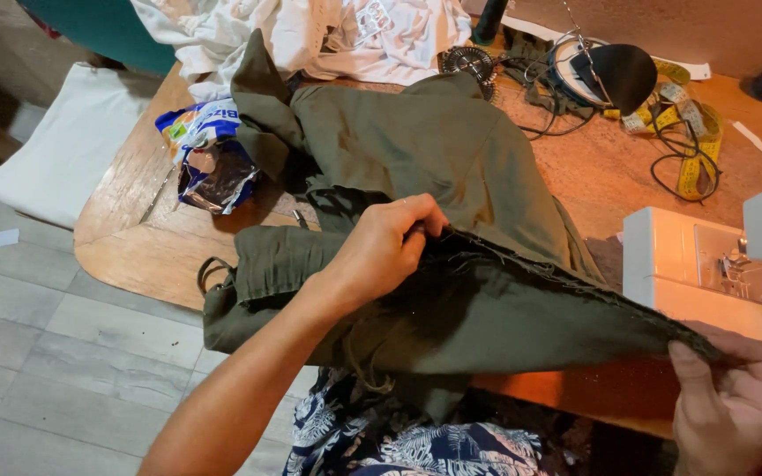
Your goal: Inspecting a green garment for quality, checking seams and fabric integrity on a sewing table.
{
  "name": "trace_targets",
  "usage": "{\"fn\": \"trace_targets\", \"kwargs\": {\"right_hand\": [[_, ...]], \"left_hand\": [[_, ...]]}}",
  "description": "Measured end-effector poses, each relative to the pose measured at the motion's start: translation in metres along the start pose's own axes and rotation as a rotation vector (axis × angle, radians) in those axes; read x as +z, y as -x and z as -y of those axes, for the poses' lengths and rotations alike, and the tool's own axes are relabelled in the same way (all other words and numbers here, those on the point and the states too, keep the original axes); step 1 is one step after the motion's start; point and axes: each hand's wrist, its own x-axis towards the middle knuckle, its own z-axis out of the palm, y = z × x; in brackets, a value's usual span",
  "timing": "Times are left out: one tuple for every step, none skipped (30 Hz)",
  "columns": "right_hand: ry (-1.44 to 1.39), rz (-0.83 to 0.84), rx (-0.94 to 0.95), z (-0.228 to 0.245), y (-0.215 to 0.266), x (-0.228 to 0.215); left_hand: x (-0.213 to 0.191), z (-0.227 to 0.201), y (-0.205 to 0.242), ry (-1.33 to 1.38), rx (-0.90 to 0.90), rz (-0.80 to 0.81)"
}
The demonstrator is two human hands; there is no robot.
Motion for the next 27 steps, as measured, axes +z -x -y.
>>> {"fn": "trace_targets", "kwargs": {"right_hand": [[-0.001,0.0,-0.001,-0.001,-0.002,0.001],[-0.047,0.0,-0.002,-0.003,-0.002,0.001],[-0.093,0.0,-0.002,-0.004,-0.003,0.001],[-0.094,0.002,-0.003,0.002,-0.003,0.001],[-0.032,0.012,-0.003,0.007,-0.003,0.001],[0.028,0.021,-0.005,0.013,-0.003,0.002],[0.026,0.022,-0.008,0.007,-0.004,0.002],[-0.015,0.011,-0.002,0.002,-0.004,0.001],[-0.055,0.0,0.004,-0.003,-0.005,0.0],[-0.055,-0.002,0.001,0.003,-0.005,0.002],[-0.049,0.011,0.005,0.009,-0.004,0.004],[-0.043,0.022,0.008,0.015,-0.004,0.006],[-0.043,0.02,0.004,0.014,-0.005,0.007],[-0.059,0.005,0.027,0.013,-0.005,0.007],[-0.075,-0.009,0.051,0.012,-0.005,0.006],[-0.071,-0.012,0.052,0.01,-0.005,0.006],[-0.087,-0.014,0.053,0.007,-0.005,0.005],[-0.105,-0.015,0.055,0.005,-0.005,0.005],[-0.102,-0.018,0.056,0.006,-0.005,0.004],[-0.092,-0.004,0.051,0.008,-0.005,0.004],[-0.083,0.009,0.046,0.009,-0.005,0.005],[-0.083,0.01,0.046,0.008,-0.005,0.005],[-0.08,0.008,0.05,0.007,-0.006,0.004],[-0.078,0.004,0.054,0.006,-0.006,0.004],[-0.078,0.003,0.054,0.004,-0.006,0.004],[-0.06,0.003,0.069,0.003,-0.006,0.003],[-0.041,0.003,0.085,0.002,-0.006,0.002]], "left_hand": [[-0.003,-0.002,0.001,-0.001,0.0,-0.001],[-0.005,-0.004,0.003,0.048,0.038,0.035],[-0.007,-0.005,0.005,0.096,0.076,0.072],[-0.01,-0.008,0.008,0.096,0.075,0.07],[-0.012,-0.01,0.01,0.101,0.146,0.108],[-0.015,-0.013,0.012,0.104,0.219,0.146],[-0.013,-0.012,0.015,0.102,0.22,0.143],[-0.01,-0.011,0.017,0.026,0.247,0.139],[-0.007,-0.01,0.019,-0.051,0.273,0.135],[-0.003,-0.005,0.019,-0.051,0.276,0.134],[0.002,0.001,0.019,-0.201,0.33,0.112],[0.007,0.007,0.019,-0.351,0.385,0.089],[0.005,0.008,0.018,-0.352,0.389,0.087],[0.004,0.009,0.016,-0.387,0.433,0.084],[0.003,0.011,0.015,-0.423,0.476,0.081],[0.003,0.012,0.015,-0.419,0.478,0.083],[0.002,0.013,0.015,-0.457,0.499,0.096],[0.001,0.014,0.015,-0.497,0.519,0.109],[0.001,0.015,0.013,-0.495,0.521,0.111],[0.001,0.017,0.014,-0.537,0.531,0.113],[0.0,0.018,0.014,-0.579,0.541,0.116],[-0.001,0.017,0.013,-0.579,0.54,0.116],[-0.002,0.016,0.013,-0.486,0.541,0.085],[-0.003,0.015,0.012,-0.393,0.543,0.054],[-0.006,0.013,0.01,-0.393,0.544,0.055],[-0.009,0.012,0.009,-0.255,0.462,0.081],[-0.013,0.011,0.008,-0.117,0.379,0.106]]}}
